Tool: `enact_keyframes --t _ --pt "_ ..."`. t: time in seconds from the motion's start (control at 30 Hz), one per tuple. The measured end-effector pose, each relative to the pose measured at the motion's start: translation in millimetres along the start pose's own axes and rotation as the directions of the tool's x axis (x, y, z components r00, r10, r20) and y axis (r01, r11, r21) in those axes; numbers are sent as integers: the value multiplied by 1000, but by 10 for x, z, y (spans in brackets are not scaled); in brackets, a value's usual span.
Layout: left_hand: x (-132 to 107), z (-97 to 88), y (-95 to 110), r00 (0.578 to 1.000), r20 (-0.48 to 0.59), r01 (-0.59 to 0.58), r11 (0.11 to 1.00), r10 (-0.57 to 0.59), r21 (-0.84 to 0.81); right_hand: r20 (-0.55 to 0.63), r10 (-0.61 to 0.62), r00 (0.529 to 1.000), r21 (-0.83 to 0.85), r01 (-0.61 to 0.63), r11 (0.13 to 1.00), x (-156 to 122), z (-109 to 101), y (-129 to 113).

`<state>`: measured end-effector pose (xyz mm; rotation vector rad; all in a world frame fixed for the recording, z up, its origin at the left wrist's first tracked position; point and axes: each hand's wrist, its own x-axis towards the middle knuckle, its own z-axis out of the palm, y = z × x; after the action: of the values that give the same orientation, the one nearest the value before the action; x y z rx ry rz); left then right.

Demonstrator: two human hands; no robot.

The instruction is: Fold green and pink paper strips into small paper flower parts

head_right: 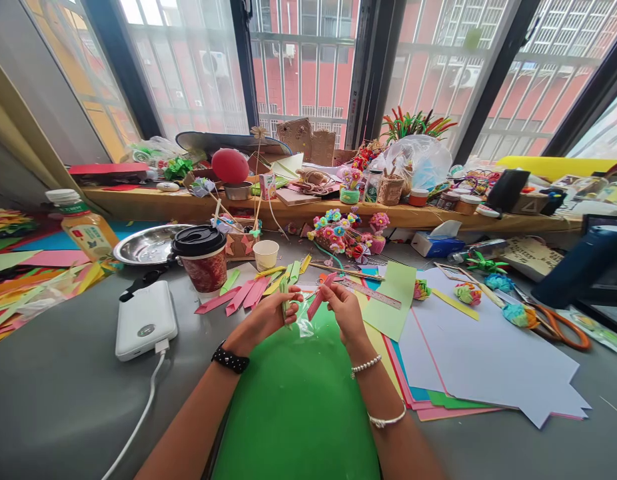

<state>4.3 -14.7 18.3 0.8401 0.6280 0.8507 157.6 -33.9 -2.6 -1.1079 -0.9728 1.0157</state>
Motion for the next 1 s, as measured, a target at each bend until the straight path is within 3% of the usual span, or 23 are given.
enact_keyframes --t 0.17,0.33,0.4,0.5,0.6,0.8,0.9,1.0 --pt "2 -34 8 996 74 -49 995 56 -91 13 12 1000 42 -12 999 -11 6 -8" --pt "19 -46 -4 994 -33 -103 991 100 -88 80 -4 997 56 0 998 -29 9 -36" --pt "26 -39 -5 992 -52 -118 987 112 -113 187 0 982 38 -8 999 -48 16 -54" --pt "28 -23 -2 990 -34 -137 985 134 -106 409 27 912 -25 -19 1000 -90 40 -85" --pt "22 -13 -2 986 -10 -165 985 165 -46 515 57 855 -99 -7 995 -126 65 -117" --pt "-1 -7 -23 964 58 -262 964 260 40 539 3 842 -147 90 985 -139 83 -127" --pt "-10 9 -43 976 41 -219 966 215 137 581 -3 814 -129 96 987 -131 90 -97" --pt "-15 26 -58 983 17 -185 960 185 212 573 -40 818 -132 141 981 -128 99 -92"
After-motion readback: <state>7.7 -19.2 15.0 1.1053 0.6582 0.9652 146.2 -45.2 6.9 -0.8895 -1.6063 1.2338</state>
